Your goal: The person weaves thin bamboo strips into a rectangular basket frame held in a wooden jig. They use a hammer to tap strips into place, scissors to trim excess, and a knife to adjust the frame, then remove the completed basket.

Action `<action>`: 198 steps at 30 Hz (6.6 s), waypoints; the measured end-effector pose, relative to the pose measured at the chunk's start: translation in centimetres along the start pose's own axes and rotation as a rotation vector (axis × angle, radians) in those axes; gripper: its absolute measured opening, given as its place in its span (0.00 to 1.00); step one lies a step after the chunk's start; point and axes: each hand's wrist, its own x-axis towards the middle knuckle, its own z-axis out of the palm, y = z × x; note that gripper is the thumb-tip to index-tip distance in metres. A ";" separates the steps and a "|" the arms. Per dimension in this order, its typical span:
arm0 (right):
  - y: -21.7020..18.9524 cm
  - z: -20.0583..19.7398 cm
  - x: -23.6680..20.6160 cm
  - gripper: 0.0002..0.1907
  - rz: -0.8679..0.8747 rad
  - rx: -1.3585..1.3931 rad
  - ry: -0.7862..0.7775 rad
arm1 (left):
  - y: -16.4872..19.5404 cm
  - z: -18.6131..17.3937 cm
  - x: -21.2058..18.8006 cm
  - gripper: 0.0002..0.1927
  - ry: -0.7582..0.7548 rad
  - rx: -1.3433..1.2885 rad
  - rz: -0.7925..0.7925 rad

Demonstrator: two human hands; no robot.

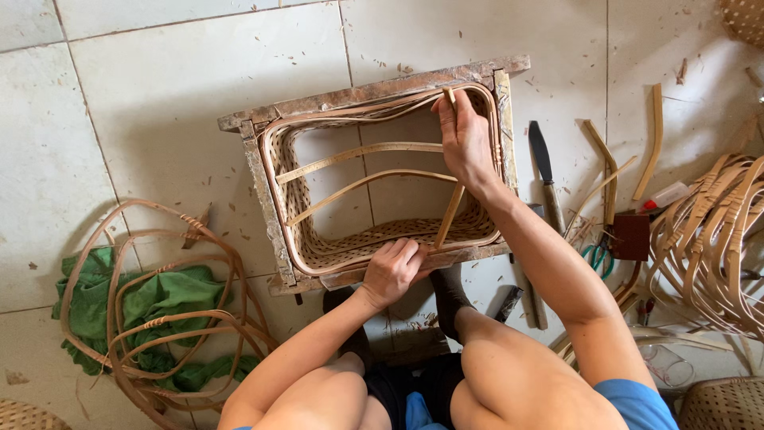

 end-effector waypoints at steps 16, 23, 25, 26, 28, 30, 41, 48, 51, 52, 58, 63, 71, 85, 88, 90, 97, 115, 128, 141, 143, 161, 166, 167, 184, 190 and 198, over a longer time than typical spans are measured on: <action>3.3 0.2 0.3 0.15 -0.076 -0.199 0.006 | -1.4 0.0 1.9 0.31 -0.240 0.119 0.066; 3.2 1.2 1.0 0.14 -0.015 -0.334 -0.059 | -14.0 -1.7 14.1 0.29 0.315 0.323 0.026; 2.9 1.2 1.0 0.14 -0.043 -0.410 -0.051 | -15.0 -1.5 15.8 0.20 0.303 0.430 -0.024; 2.8 1.2 0.9 0.13 -0.055 -0.449 -0.051 | -15.2 -1.5 16.2 0.17 0.295 0.482 -0.052; 2.6 0.9 0.9 0.13 -0.054 -0.466 -0.069 | -15.1 -1.8 16.2 0.15 0.280 0.414 -0.064; 2.5 0.7 0.9 0.13 0.016 -0.462 -0.127 | -14.8 -2.1 16.0 0.15 0.283 0.346 -0.083; 3.5 1.2 1.4 0.11 0.017 -0.515 -0.203 | -13.8 -3.5 17.6 0.10 0.366 0.076 -0.300; 1.4 1.7 1.7 0.06 0.034 -0.592 -0.179 | -13.6 -3.6 17.7 0.08 0.373 0.000 -0.350; 0.2 1.4 0.8 0.07 -0.004 -0.659 -0.177 | -13.6 -3.6 17.3 0.09 0.355 0.036 -0.321; 0.3 0.8 0.3 0.10 -0.091 -0.684 -0.142 | -13.5 -3.8 17.1 0.10 0.355 0.069 -0.283; 10.4 -9.6 -1.8 0.08 -0.251 -0.430 0.285 | -10.2 -5.3 11.7 0.10 0.267 0.191 -0.137; 23.0 -17.0 -3.2 0.21 -0.063 -0.768 0.406 | -1.6 -4.6 1.7 0.22 -0.133 -0.079 -0.227; 24.5 -15.1 -1.8 0.06 -0.043 -0.910 0.262 | 0.0 -2.7 -2.3 0.31 -0.037 0.006 -0.217; -2.6 -8.0 -0.2 0.15 -0.089 0.358 -0.075 | -0.9 -2.0 -3.8 0.26 0.043 0.059 -0.133; -4.7 -0.9 -1.2 0.12 -0.148 0.045 -0.072 | -1.1 -1.7 -3.9 0.24 0.092 0.067 -0.105; -4.3 1.9 -1.6 0.13 -0.084 0.075 -0.079 | -1.3 -1.5 -3.9 0.24 0.090 0.067 -0.120; 0.1 4.8 -1.8 0.11 -0.027 0.063 -0.013 | -1.2 -1.5 -4.0 0.22 0.079 0.030 -0.138; 3.9 6.0 -0.8 0.08 -0.087 -0.426 -0.096 | -15.0 -1.7 13.1 0.14 0.435 0.310 -0.236; 2.3 5.8 -0.4 0.07 -0.023 -0.413 -0.160 | -16.7 0.7 13.5 0.13 0.409 0.365 -0.198; 3.5 6.7 -0.3 0.11 -0.050 -0.411 -0.188 | -14.4 0.2 14.4 0.10 0.472 0.229 -0.400; 3.4 6.7 -0.3 0.13 -0.033 -0.405 -0.186 | -14.4 0.0 14.3 0.10 0.476 0.214 -0.391; 3.4 7.3 0.7 0.11 -0.134 -0.383 -0.218 | -13.6 -1.1 14.5 0.04 0.482 0.147 -0.410; 2.7 7.4 0.7 0.11 -0.140 -0.397 -0.187 | -14.0 -0.7 14.5 0.05 0.473 0.160 -0.416; 2.3 7.2 0.6 0.12 -0.134 -0.404 -0.179 | -14.2 -0.4 14.5 0.06 0.474 0.149 -0.424; -2.0 6.2 5.7 0.37 -0.822 -0.607 -0.132 | -19.8 -4.6 9.7 0.12 0.352 0.160 -0.257; -2.0 6.0 5.3 0.36 -0.773 -0.600 -0.138 | -19.2 -5.0 9.8 0.09 0.359 0.167 -0.261; -2.1 6.5 5.5 0.32 -0.757 -0.539 -0.099 | -18.8 -5.4 10.4 0.06 0.402 0.158 -0.270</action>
